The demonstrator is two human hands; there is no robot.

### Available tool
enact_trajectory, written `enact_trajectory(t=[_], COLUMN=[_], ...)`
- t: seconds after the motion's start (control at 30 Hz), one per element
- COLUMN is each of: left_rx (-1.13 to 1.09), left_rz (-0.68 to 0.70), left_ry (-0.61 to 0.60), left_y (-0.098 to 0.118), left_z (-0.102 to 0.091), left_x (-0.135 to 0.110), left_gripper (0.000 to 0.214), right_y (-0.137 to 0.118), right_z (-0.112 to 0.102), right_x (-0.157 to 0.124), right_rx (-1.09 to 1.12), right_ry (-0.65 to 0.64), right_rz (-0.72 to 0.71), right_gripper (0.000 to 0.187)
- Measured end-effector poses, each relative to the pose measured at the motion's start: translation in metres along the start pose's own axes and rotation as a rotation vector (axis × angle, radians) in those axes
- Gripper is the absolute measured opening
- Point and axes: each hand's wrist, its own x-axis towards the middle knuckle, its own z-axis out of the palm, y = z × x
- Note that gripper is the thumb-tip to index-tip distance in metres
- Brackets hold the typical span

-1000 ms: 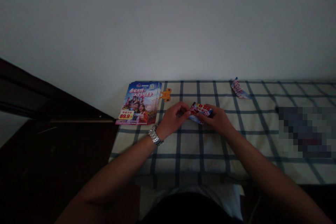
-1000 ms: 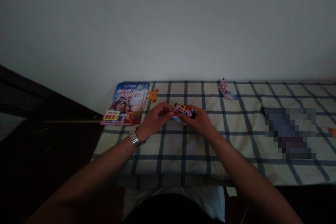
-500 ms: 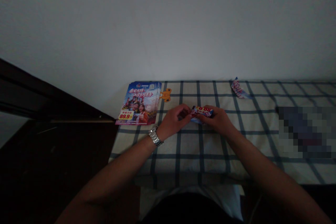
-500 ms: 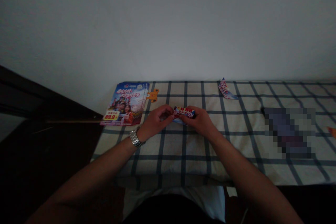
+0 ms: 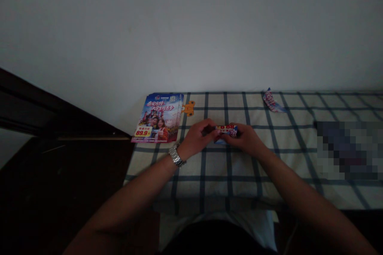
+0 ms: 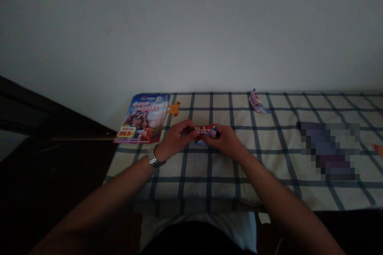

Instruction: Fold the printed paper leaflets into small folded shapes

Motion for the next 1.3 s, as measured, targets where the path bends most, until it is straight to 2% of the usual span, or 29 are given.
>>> enact_trajectory(t=[0.27,0.63,0.83,1.17,1.3], left_rx=[0.019,0.048,0.096,-0.016,-0.018], left_rz=[0.004,-0.015,-0.003,-0.027,-0.04], left_ry=[0.054,-0.063,-0.015,0.11,0.122], left_y=[-0.0016,-0.003,-0.0004,-0.0012,-0.0018], left_z=[-0.0006,0.0013,0.0012,-0.0009,-0.0023], left_x=[0.0013,0.0002,-0.0003,0.0025,0.004], left_gripper=[0.028,0.025,0.025,0.024,0.025], right_y=[0.0019,-0.0008,-0.0017,0.0003,-0.0017], right_z=[0.0011,0.0007,0.002,0.001,0.0009], right_x=[0.0011,-0.0002,-0.0008,0.0022,0.0029], right_rx=[0.079,0.004,0.015,0.068,0.089], right_ry=[0.023,0.014,0.025,0.038,0.039], right_rz=[-0.027,-0.064,-0.074,-0.071,-0.069], right_gripper=[0.032,0.027,0.027,0.033,0.032])
